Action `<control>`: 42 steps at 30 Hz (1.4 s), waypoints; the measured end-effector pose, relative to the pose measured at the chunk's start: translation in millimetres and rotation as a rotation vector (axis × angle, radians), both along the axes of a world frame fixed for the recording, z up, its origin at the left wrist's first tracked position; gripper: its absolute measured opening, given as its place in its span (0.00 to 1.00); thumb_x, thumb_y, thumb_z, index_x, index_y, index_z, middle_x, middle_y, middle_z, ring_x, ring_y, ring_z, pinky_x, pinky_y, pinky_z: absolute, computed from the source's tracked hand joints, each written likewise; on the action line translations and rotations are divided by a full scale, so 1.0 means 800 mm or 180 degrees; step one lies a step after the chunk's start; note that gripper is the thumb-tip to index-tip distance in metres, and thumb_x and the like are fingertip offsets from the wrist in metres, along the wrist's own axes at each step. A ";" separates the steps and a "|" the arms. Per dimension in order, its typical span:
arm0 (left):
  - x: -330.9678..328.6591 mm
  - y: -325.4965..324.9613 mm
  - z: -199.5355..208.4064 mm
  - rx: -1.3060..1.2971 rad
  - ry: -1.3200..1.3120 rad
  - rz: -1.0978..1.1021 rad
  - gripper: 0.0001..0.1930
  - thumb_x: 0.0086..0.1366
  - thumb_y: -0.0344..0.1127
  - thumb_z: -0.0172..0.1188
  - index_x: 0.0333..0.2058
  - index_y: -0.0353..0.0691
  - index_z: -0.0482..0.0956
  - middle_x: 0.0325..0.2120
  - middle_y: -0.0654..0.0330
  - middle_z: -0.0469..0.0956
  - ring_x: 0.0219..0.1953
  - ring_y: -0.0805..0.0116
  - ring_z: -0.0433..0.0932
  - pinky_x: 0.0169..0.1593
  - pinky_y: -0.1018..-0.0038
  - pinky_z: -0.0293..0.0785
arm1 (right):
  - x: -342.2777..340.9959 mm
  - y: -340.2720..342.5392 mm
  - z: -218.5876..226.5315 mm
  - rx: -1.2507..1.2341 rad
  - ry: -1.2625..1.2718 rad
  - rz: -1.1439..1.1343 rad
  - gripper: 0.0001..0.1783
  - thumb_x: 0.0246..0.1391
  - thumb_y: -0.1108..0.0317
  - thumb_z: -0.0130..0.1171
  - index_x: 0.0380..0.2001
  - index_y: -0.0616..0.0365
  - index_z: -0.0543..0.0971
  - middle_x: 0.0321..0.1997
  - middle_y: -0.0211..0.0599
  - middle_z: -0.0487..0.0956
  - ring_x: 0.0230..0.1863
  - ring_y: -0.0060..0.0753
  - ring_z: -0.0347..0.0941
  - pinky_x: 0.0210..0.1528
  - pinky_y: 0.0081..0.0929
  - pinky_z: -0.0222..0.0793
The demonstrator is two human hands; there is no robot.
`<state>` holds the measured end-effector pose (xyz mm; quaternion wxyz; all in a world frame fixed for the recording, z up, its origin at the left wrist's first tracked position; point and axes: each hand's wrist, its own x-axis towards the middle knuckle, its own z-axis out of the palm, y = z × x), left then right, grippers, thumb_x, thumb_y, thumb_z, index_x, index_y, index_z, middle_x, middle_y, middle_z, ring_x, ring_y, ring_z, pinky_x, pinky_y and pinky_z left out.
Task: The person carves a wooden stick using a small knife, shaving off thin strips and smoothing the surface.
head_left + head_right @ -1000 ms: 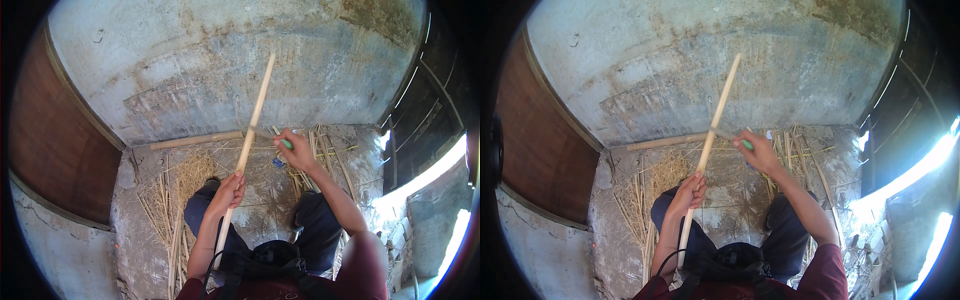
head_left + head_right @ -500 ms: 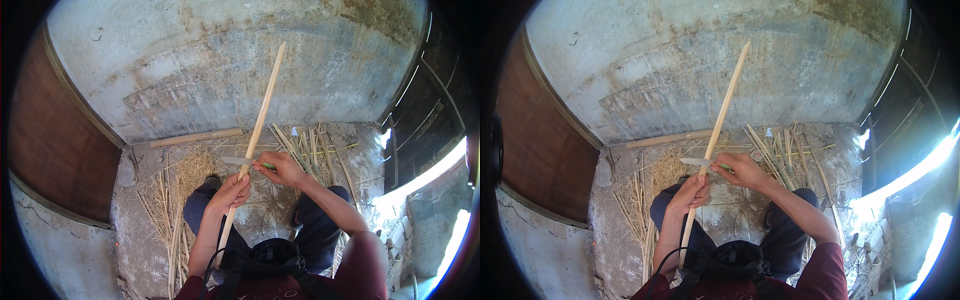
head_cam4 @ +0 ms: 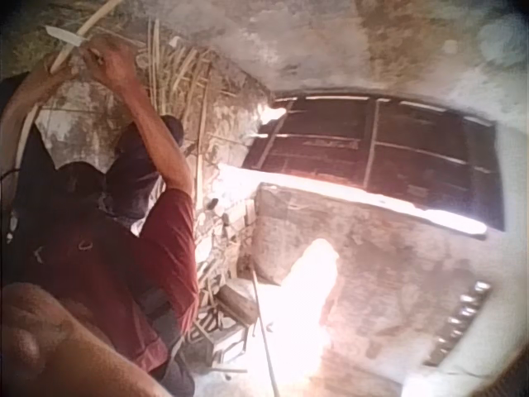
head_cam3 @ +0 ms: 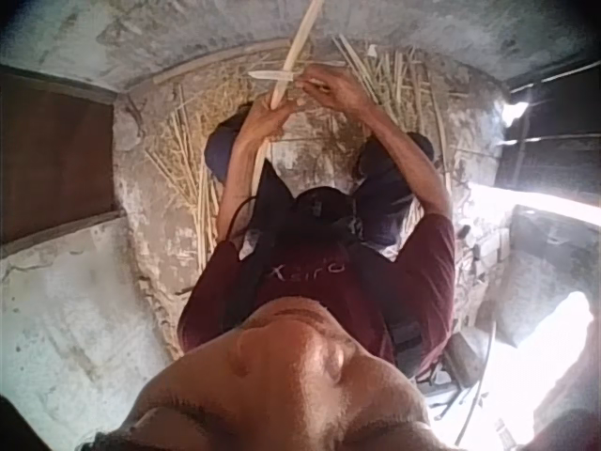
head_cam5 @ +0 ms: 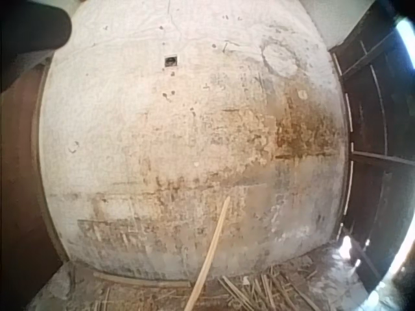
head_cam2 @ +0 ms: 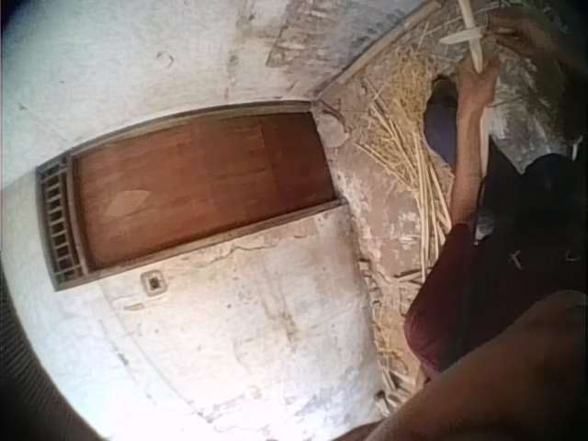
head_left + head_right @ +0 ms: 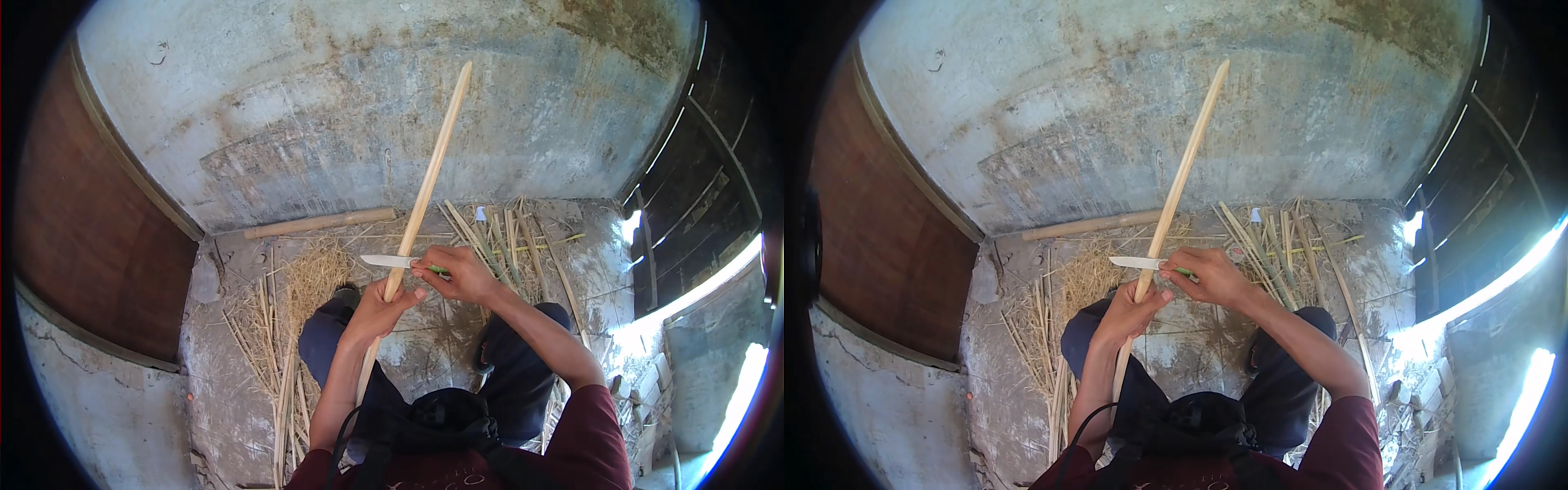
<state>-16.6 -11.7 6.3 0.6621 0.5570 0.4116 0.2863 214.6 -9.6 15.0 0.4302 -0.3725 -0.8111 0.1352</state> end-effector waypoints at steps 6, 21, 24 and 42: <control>0.004 0.004 -0.025 0.0663 -0.0023 0.0267 0.30 0.70 0.39 0.77 0.21 0.50 0.60 0.17 0.76 0.60 0.20 0.85 0.57 0.23 0.76 0.51 | 0.003 0.009 -0.002 0.0113 0.0093 -0.0140 0.07 0.64 0.67 0.71 0.37 0.57 0.84 0.34 0.43 0.84 0.32 0.52 0.82 0.33 0.44 0.75; 0.005 0.008 -0.031 0.1057 0.0147 0.0264 0.26 0.73 0.41 0.74 0.23 0.45 0.65 0.19 0.76 0.61 0.24 0.84 0.58 0.27 0.75 0.54 | 0.015 0.015 0.003 0.0446 -0.0188 -0.0354 0.07 0.62 0.67 0.73 0.36 0.57 0.86 0.32 0.39 0.84 0.26 0.44 0.81 0.26 0.39 0.74; 0.006 0.011 -0.039 0.1081 0.0192 0.0291 0.26 0.73 0.41 0.73 0.23 0.44 0.65 0.19 0.76 0.61 0.24 0.84 0.58 0.26 0.75 0.54 | 0.017 0.014 0.007 0.0516 -0.0290 -0.0343 0.06 0.61 0.70 0.74 0.36 0.60 0.87 0.33 0.39 0.86 0.26 0.40 0.82 0.25 0.36 0.75; -0.007 0.002 -0.029 0.1110 0.0285 0.0399 0.28 0.75 0.40 0.71 0.21 0.44 0.62 0.17 0.76 0.59 0.23 0.83 0.56 0.25 0.73 0.51 | 0.034 0.029 0.004 0.0647 -0.0275 -0.0688 0.06 0.62 0.68 0.73 0.36 0.57 0.86 0.34 0.39 0.87 0.30 0.43 0.84 0.29 0.37 0.77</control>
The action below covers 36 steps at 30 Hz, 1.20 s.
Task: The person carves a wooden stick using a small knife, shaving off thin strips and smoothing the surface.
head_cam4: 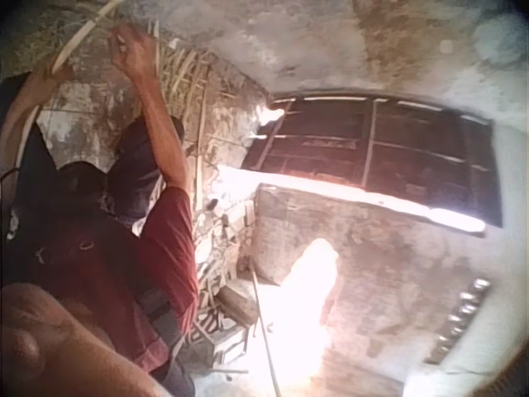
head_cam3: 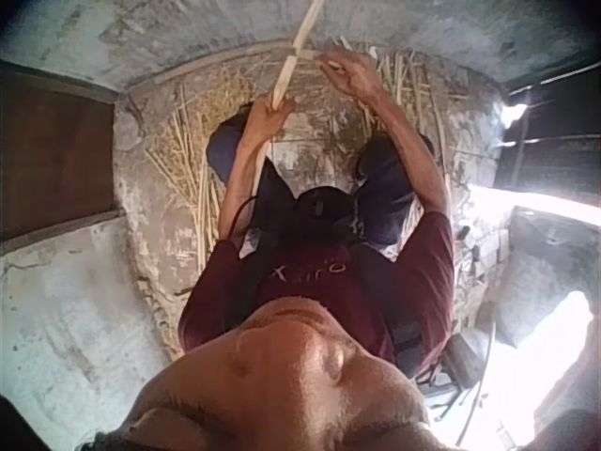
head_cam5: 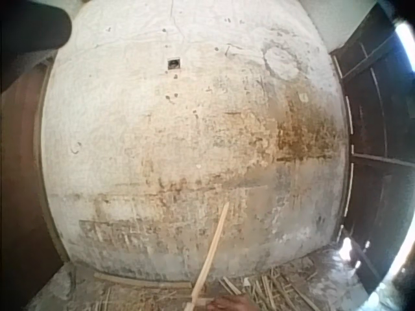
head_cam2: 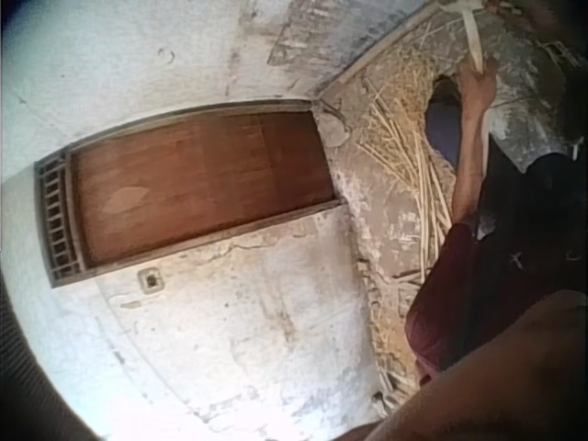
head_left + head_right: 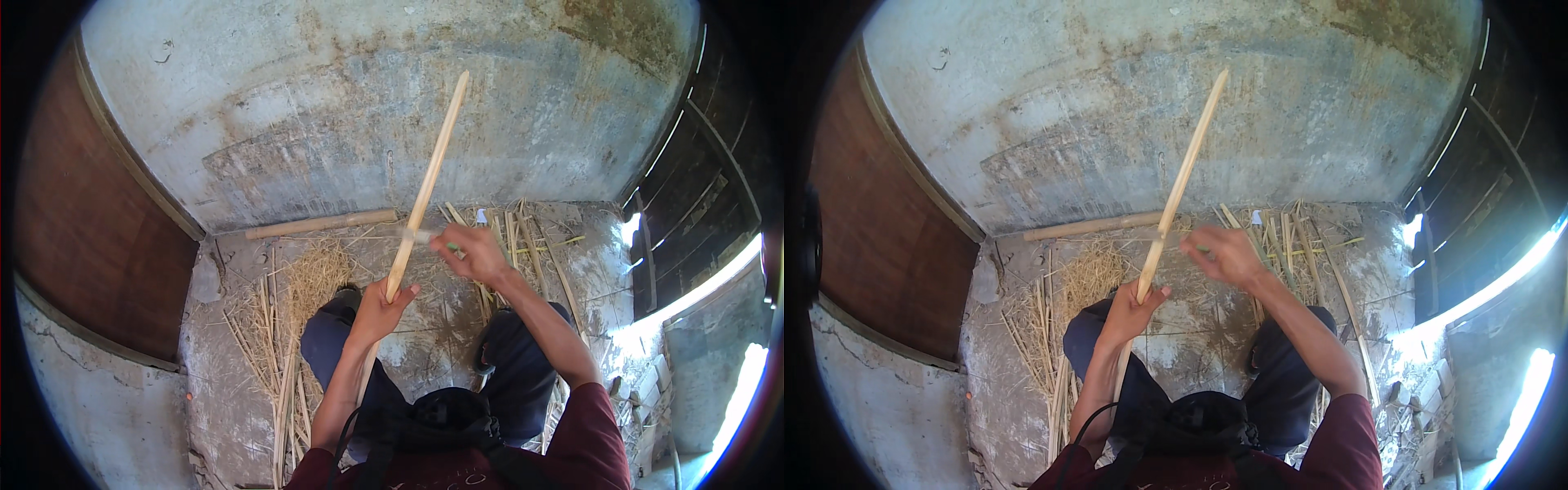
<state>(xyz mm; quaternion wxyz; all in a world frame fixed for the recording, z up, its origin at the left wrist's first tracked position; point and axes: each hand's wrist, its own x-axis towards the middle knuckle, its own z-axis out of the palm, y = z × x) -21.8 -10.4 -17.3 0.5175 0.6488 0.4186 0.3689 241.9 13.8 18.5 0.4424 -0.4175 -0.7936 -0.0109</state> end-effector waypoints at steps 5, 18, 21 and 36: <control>-0.016 -0.009 -0.008 -0.0137 0.0050 -0.0116 0.26 0.74 0.40 0.72 0.22 0.46 0.63 0.19 0.77 0.59 0.24 0.84 0.55 0.27 0.75 0.52 | 0.035 0.013 0.017 0.0089 0.0109 -0.0343 0.06 0.63 0.67 0.72 0.37 0.57 0.85 0.37 0.41 0.88 0.34 0.46 0.87 0.34 0.37 0.80; -0.012 -0.032 -0.019 0.0141 0.0243 -0.0018 0.26 0.75 0.41 0.71 0.22 0.42 0.65 0.17 0.75 0.59 0.22 0.82 0.57 0.24 0.72 0.55 | 0.009 0.002 0.016 -0.0175 0.0183 -0.0066 0.06 0.63 0.69 0.73 0.37 0.60 0.85 0.32 0.42 0.84 0.28 0.48 0.82 0.31 0.40 0.76; -0.010 -0.037 -0.019 0.0166 0.0156 -0.0017 0.26 0.75 0.42 0.71 0.22 0.42 0.65 0.17 0.74 0.60 0.22 0.82 0.58 0.24 0.72 0.55 | 0.021 0.009 0.014 -0.0074 0.0324 -0.0025 0.06 0.62 0.70 0.73 0.37 0.61 0.86 0.32 0.43 0.85 0.28 0.46 0.82 0.31 0.38 0.76; -0.048 -0.077 -0.051 -0.0065 0.0404 -0.0336 0.28 0.73 0.42 0.73 0.22 0.42 0.63 0.18 0.73 0.60 0.23 0.82 0.59 0.25 0.70 0.56 | 0.162 0.064 0.001 0.0103 0.0961 -0.1152 0.07 0.68 0.66 0.69 0.37 0.58 0.84 0.33 0.42 0.88 0.29 0.36 0.83 0.34 0.32 0.75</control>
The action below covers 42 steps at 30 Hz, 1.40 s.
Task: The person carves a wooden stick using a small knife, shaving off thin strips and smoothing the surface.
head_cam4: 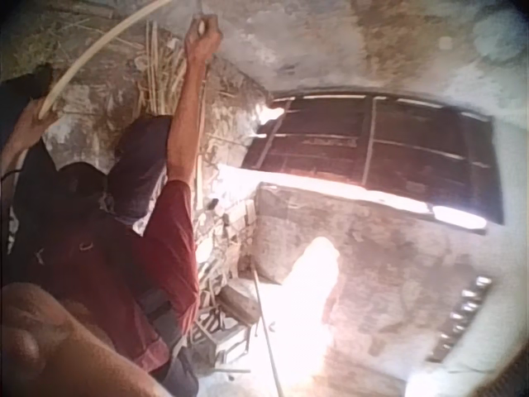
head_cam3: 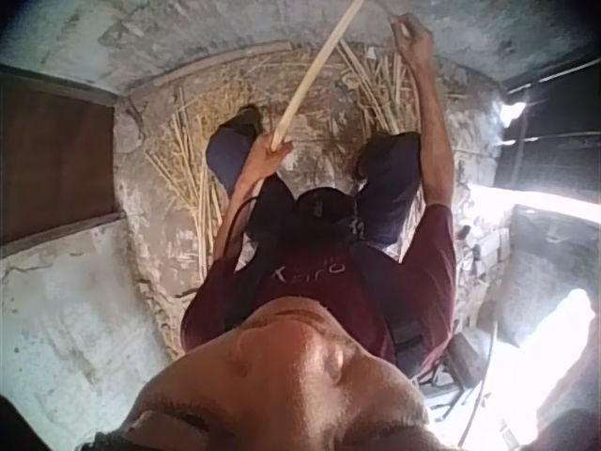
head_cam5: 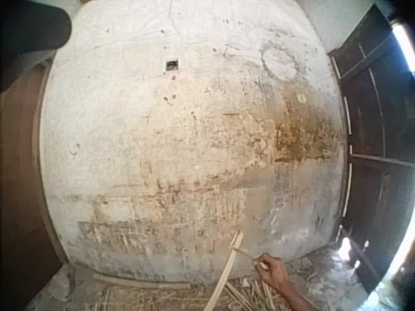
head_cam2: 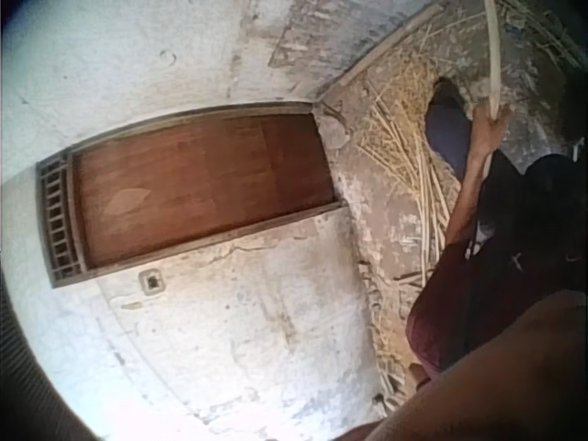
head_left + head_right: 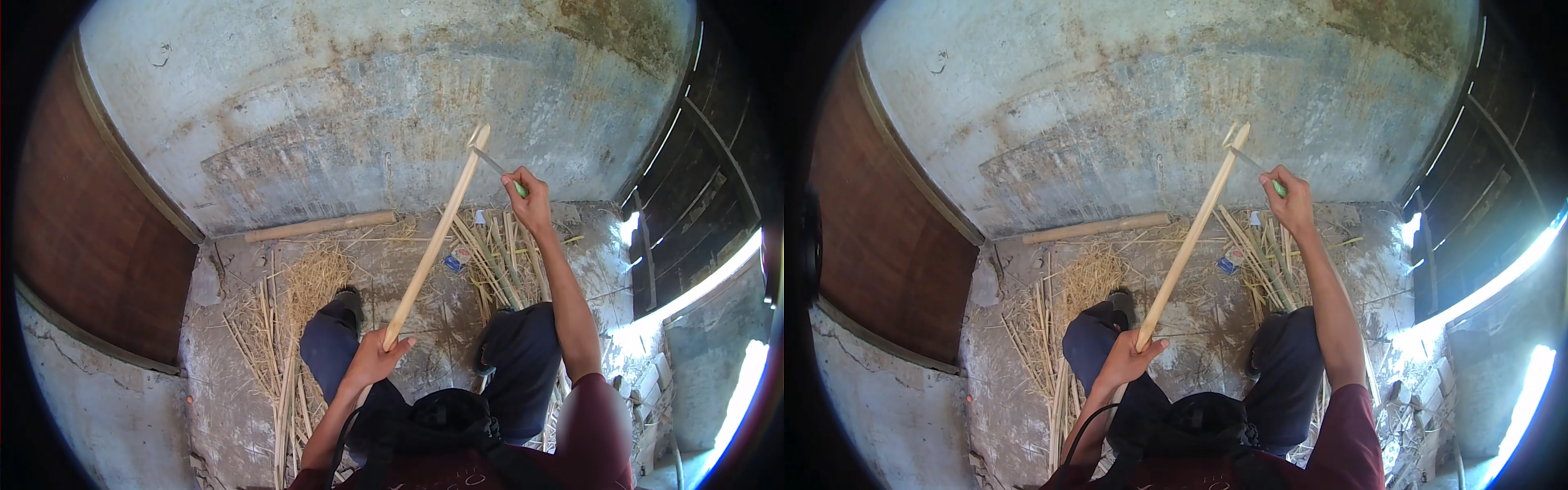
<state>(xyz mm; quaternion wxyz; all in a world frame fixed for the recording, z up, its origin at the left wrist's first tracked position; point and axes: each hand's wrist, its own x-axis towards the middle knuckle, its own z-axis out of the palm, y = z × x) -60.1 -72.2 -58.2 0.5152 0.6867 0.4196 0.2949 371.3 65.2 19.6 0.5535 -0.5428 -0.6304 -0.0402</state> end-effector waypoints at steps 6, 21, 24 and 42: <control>0.004 0.006 0.015 -0.0138 0.0108 0.0224 0.27 0.73 0.40 0.74 0.22 0.45 0.63 0.18 0.75 0.61 0.23 0.84 0.58 0.25 0.72 0.55 | -0.013 -0.012 0.006 -0.0598 0.1511 0.0372 0.09 0.70 0.63 0.67 0.40 0.56 0.80 0.27 0.31 0.82 0.23 0.21 0.71 0.29 0.25 0.66; 0.009 0.062 0.031 -0.2346 -0.1400 -0.0504 0.27 0.84 0.56 0.52 0.26 0.47 0.66 0.15 0.73 0.63 0.12 0.83 0.61 0.15 0.76 0.54 | -0.116 -0.058 0.001 -0.0848 0.0206 0.0989 0.11 0.71 0.63 0.66 0.43 0.61 0.78 0.38 0.44 0.89 0.38 0.39 0.86 0.42 0.33 0.77; 0.008 0.077 -0.003 -0.2970 -0.1834 -0.0701 0.24 0.83 0.54 0.55 0.32 0.40 0.70 0.16 0.69 0.66 0.13 0.78 0.64 0.17 0.70 0.58 | -0.126 -0.059 0.006 -0.0875 0.0178 0.1117 0.11 0.71 0.64 0.66 0.43 0.61 0.79 0.40 0.47 0.89 0.39 0.45 0.87 0.42 0.35 0.77; 0.037 0.054 0.019 -0.0789 -0.0114 -0.0027 0.20 0.85 0.54 0.53 0.46 0.40 0.75 0.23 0.73 0.66 0.19 0.86 0.63 0.21 0.81 0.60 | -0.132 -0.068 0.001 -0.0813 -0.0510 0.1144 0.09 0.69 0.63 0.67 0.41 0.57 0.80 0.32 0.46 0.83 0.30 0.52 0.81 0.35 0.44 0.73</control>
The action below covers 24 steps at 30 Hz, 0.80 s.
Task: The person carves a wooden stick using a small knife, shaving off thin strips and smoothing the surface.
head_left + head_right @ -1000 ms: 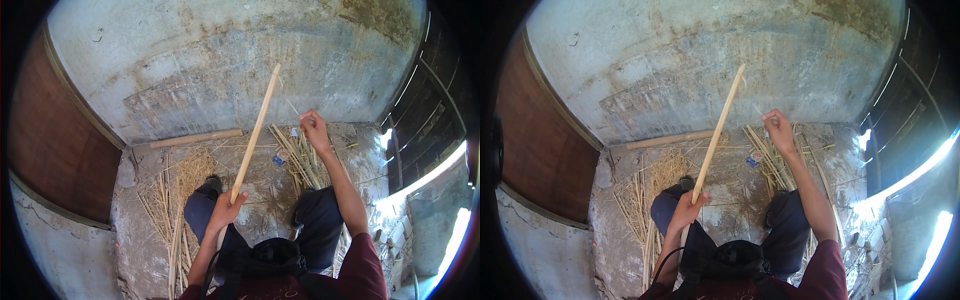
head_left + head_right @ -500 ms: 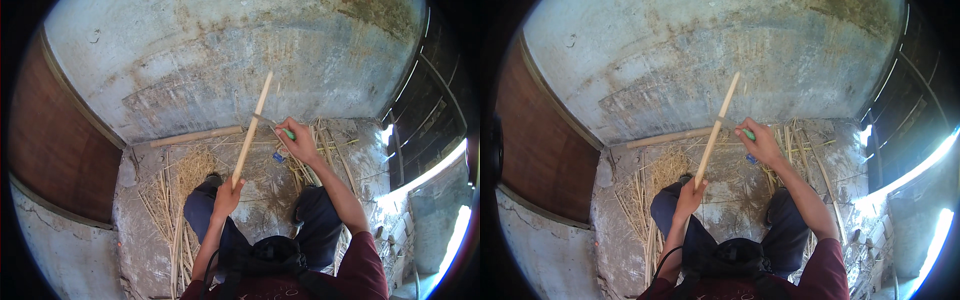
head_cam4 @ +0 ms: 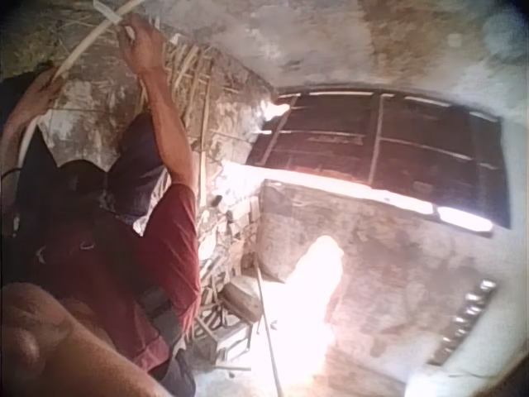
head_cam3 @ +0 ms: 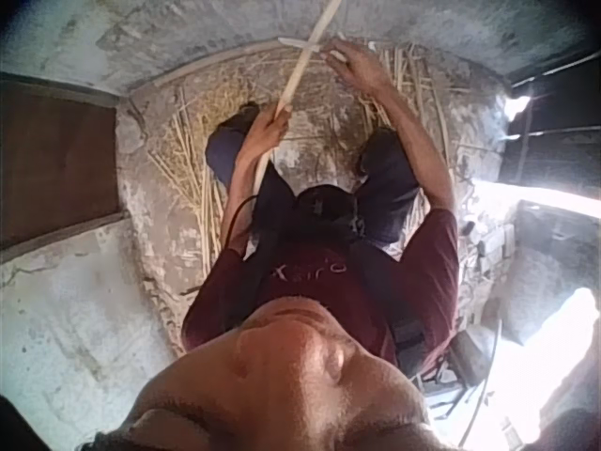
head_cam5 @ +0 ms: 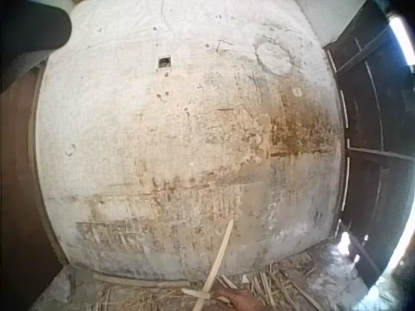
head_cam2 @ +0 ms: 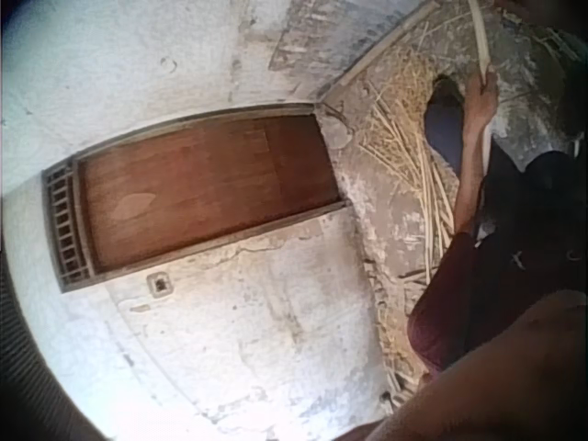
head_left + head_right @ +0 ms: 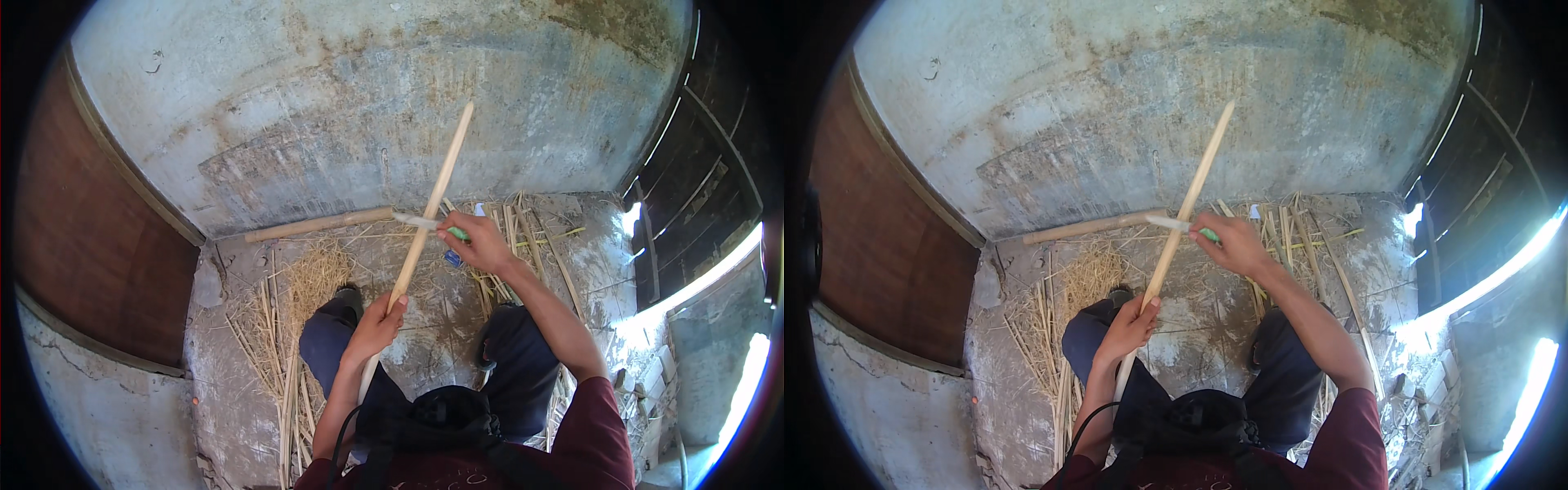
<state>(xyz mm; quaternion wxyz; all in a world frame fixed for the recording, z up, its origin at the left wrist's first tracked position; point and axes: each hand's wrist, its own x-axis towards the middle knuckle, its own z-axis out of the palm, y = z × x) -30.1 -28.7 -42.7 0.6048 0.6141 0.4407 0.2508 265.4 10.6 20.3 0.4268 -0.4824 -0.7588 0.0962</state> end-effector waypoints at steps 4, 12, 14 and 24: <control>0.003 -0.003 0.031 0.0082 -0.0236 -0.0033 0.19 0.86 0.52 0.51 0.45 0.40 0.74 0.23 0.73 0.64 0.19 0.85 0.61 0.22 0.82 0.57 | -0.023 -0.011 -0.008 0.0286 -0.0335 0.0332 0.09 0.67 0.62 0.69 0.40 0.55 0.82 0.35 0.42 0.82 0.31 0.51 0.82 0.34 0.45 0.75; 0.002 -0.004 0.040 0.1088 -0.0055 0.0320 0.18 0.86 0.48 0.50 0.44 0.37 0.77 0.25 0.68 0.70 0.23 0.79 0.66 0.29 0.76 0.65 | -0.051 -0.021 -0.002 0.0808 -0.0453 0.0612 0.06 0.62 0.68 0.73 0.39 0.56 0.85 0.32 0.36 0.82 0.26 0.44 0.81 0.27 0.40 0.76; 0.003 -0.008 0.043 0.1552 0.0154 0.0449 0.18 0.86 0.44 0.51 0.44 0.34 0.77 0.24 0.62 0.74 0.25 0.73 0.71 0.32 0.69 0.68 | -0.051 -0.020 0.000 0.0910 -0.0396 0.0589 0.06 0.62 0.69 0.73 0.39 0.56 0.86 0.32 0.36 0.82 0.25 0.43 0.81 0.26 0.40 0.75; 0.011 -0.017 0.058 0.1589 0.0351 0.0472 0.16 0.85 0.41 0.50 0.44 0.32 0.76 0.22 0.57 0.74 0.24 0.68 0.72 0.32 0.67 0.69 | -0.051 -0.027 0.000 0.0802 -0.0251 0.0612 0.06 0.62 0.69 0.74 0.37 0.58 0.85 0.30 0.38 0.82 0.23 0.41 0.79 0.23 0.39 0.72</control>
